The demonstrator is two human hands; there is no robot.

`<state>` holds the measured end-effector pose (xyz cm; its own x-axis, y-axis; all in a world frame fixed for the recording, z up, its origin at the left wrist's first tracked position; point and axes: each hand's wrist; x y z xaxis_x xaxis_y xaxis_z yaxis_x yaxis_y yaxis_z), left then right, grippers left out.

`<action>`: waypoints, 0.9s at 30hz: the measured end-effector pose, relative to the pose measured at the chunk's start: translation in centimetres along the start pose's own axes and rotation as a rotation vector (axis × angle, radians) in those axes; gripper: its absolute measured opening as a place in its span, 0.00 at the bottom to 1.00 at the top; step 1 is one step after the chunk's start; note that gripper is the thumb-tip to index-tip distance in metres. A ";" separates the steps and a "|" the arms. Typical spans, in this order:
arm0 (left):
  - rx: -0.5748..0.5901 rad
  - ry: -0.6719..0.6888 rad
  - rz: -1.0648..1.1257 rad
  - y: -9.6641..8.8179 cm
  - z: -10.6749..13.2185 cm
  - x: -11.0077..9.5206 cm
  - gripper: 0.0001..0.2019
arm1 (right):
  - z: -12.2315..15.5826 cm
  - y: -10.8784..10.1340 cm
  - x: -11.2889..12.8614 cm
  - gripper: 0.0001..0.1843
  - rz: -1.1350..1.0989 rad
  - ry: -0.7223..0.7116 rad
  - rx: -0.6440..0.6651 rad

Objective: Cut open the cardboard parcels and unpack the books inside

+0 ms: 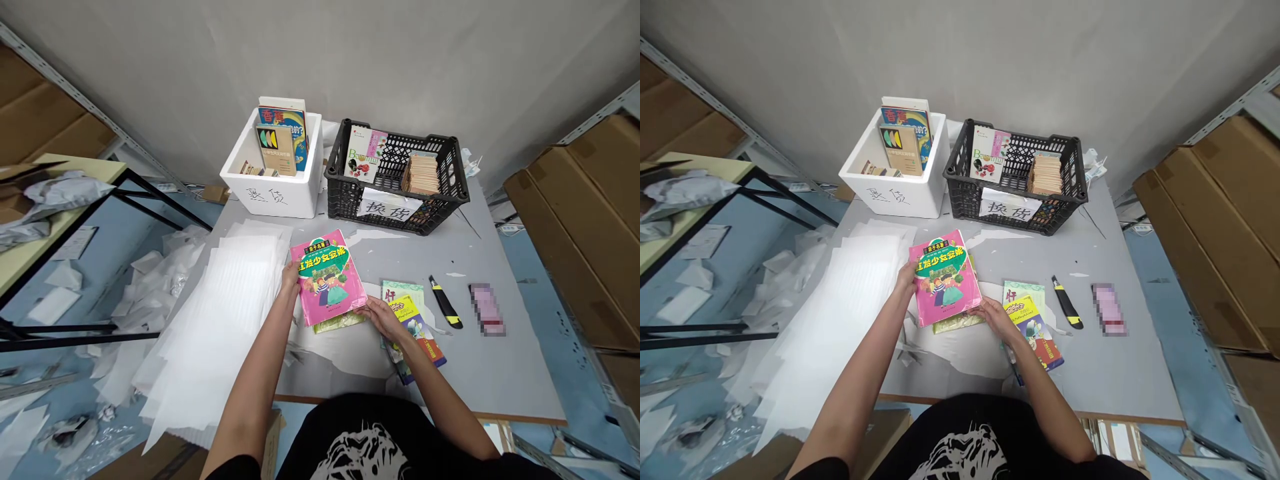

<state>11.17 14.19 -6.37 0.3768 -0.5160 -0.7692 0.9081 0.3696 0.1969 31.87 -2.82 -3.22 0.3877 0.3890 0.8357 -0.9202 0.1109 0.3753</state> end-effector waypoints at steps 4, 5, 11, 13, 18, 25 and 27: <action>0.017 0.076 -0.017 0.2 0.6 -0.2 0.14 | -1.0 -0.6 -0.9 0.09 0.114 0.056 -0.068; 0.023 0.097 -0.021 0.3 0.8 -0.2 0.15 | -1.2 -0.7 -1.1 0.07 0.122 0.063 -0.078; 0.039 0.166 -0.041 0.5 1.2 -0.1 0.16 | -0.7 -0.4 -0.7 0.09 0.104 0.076 -0.022; 0.049 0.161 -0.044 0.3 1.1 -0.2 0.16 | -0.2 -0.3 -0.2 0.12 0.076 0.080 0.024; 0.098 0.112 -0.049 0.0 1.0 -0.4 0.18 | 1.0 -0.9 0.4 0.15 -0.040 0.108 0.180; 0.192 0.088 -0.062 -0.1 2.6 0.3 0.20 | -2.2 -1.5 2.8 0.15 0.112 0.109 0.039; 0.210 0.088 -0.069 0.2 3.4 0.8 0.20 | -4.6 -1.1 3.5 0.14 0.099 0.015 -0.144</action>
<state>12.26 11.20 -4.87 0.3031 -0.4622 -0.8334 0.9528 0.1618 0.2569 34.00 2.64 -2.59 0.2947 0.4180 0.8593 -0.9525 0.2005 0.2292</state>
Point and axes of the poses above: each hand's wrist, its own z-axis away from the middle knuckle, its own y-axis out of the palm, x = y × z, and after that the axes turned 1 degree about -y, right-handed
